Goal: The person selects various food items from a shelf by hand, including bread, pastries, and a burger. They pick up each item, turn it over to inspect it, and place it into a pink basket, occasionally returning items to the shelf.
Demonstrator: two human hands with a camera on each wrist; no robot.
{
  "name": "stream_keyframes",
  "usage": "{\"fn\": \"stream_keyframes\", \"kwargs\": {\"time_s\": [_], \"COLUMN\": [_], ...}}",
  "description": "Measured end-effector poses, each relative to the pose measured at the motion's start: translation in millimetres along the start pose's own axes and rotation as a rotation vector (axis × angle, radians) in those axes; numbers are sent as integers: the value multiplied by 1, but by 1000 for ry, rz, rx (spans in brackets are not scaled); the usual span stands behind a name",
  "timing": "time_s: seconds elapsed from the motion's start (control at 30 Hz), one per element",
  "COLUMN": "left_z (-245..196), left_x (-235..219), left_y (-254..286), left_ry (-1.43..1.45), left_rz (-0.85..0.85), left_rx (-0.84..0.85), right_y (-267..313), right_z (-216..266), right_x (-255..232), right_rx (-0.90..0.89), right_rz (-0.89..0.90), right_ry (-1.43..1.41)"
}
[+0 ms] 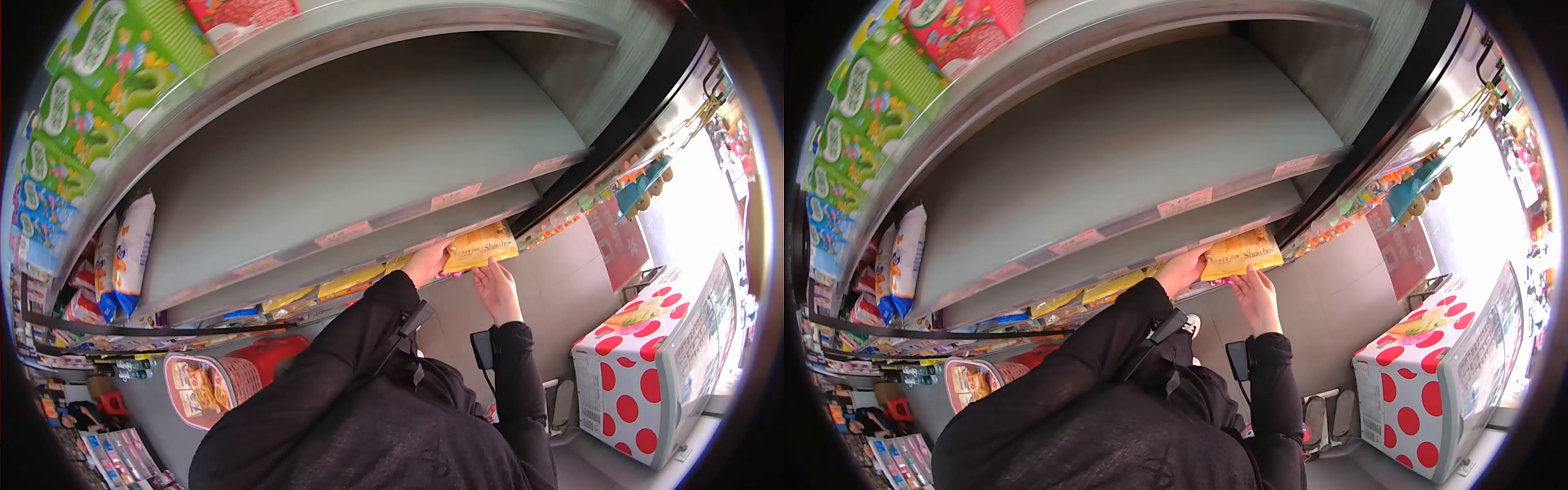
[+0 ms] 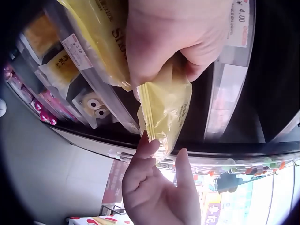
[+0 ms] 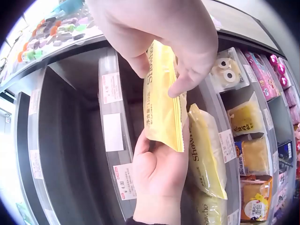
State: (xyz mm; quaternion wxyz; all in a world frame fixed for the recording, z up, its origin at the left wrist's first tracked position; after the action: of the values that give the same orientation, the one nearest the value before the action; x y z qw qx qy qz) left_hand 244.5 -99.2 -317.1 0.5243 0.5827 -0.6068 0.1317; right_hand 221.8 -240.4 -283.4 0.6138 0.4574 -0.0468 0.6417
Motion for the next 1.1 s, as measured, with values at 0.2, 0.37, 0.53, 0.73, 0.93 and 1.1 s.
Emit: {"fn": "stream_keyframes", "kwargs": {"time_s": [0.2,0.37,0.53,0.73,0.93,1.1], "left_z": [-17,5,-6,6,24,30], "left_x": [6,-28,4,15,-14,-82], "left_y": [-16,-56,-24,29,118,219], "left_ry": [-106,-425,-1027,-1344,-1212,-1481], "left_rz": [274,37,-293,-451,75,-112], "left_rx": [335,297,193,1010,357,82], "right_y": [-39,-51,-45,3,84,112], "right_z": [7,5,1,-23,-78,-146], "right_x": [4,6,6,-12,-33,-39], "right_rx": [-99,-126,-122,-69,282,440], "right_rz": [-6,9,94,162,281,408], "right_ry": [-51,-123,-111,-14,550,836]}}
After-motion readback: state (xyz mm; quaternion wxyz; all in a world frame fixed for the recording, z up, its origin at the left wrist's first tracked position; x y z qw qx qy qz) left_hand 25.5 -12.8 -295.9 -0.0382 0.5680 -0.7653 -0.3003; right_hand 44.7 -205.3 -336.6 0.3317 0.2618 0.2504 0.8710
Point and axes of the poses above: each hand's wrist, its own y-axis away from the middle knuckle, its own x-axis out of the palm, z = x × y, the point moved 6 cm from there along -y, towards the middle knuckle, and after that the axes turned 3 degrees about -x, right-handed, at the moved point
